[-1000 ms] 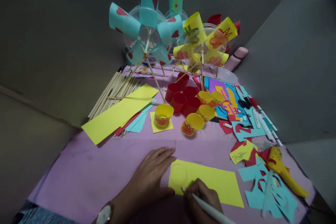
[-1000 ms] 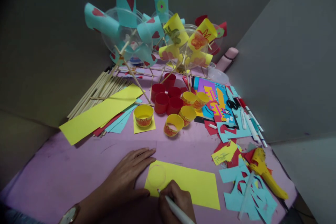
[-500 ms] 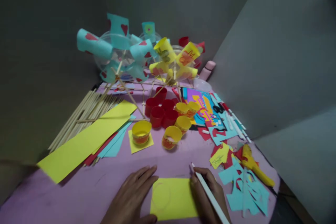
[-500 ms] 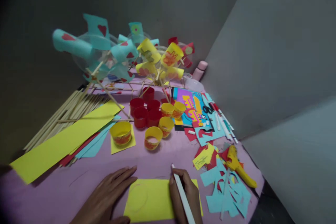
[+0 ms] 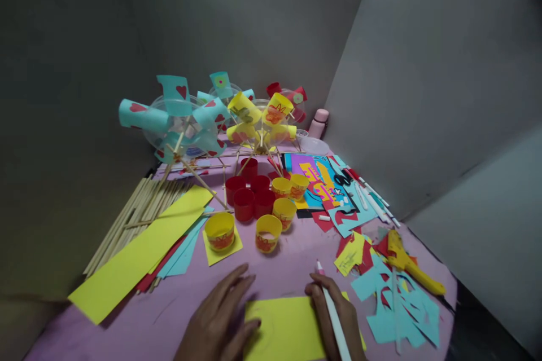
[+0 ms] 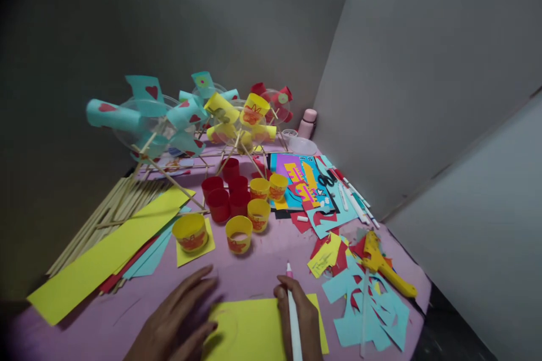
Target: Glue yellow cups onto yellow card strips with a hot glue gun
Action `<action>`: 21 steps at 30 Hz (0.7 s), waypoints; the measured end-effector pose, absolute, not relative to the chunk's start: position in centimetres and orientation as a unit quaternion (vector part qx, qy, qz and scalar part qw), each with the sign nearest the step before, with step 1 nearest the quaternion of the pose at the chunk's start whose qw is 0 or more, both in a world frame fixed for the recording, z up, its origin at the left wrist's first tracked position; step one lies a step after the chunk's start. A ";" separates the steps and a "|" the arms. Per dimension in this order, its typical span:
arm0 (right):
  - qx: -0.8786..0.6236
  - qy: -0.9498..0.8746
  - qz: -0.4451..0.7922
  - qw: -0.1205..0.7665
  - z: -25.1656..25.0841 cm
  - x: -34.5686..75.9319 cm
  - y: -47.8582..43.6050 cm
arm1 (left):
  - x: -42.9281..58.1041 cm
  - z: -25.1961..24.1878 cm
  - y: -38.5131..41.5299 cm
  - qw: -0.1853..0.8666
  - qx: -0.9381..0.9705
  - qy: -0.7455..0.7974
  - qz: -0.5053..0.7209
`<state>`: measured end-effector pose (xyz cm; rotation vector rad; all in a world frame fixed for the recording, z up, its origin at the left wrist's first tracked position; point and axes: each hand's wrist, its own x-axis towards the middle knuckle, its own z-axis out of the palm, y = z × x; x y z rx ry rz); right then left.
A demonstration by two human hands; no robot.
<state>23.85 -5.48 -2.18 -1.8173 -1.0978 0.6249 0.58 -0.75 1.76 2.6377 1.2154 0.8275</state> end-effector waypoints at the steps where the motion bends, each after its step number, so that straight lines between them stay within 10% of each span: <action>1: -0.732 -0.455 0.251 0.441 -2.0 23.9 -5.5 | 1.4 2.6 -0.2 0.068 0.861 0.417 0.285; 21: -0.698 -0.500 0.302 0.414 -1.3 25.0 -5.2 | 1.4 6.5 -4.3 0.026 0.928 0.278 0.247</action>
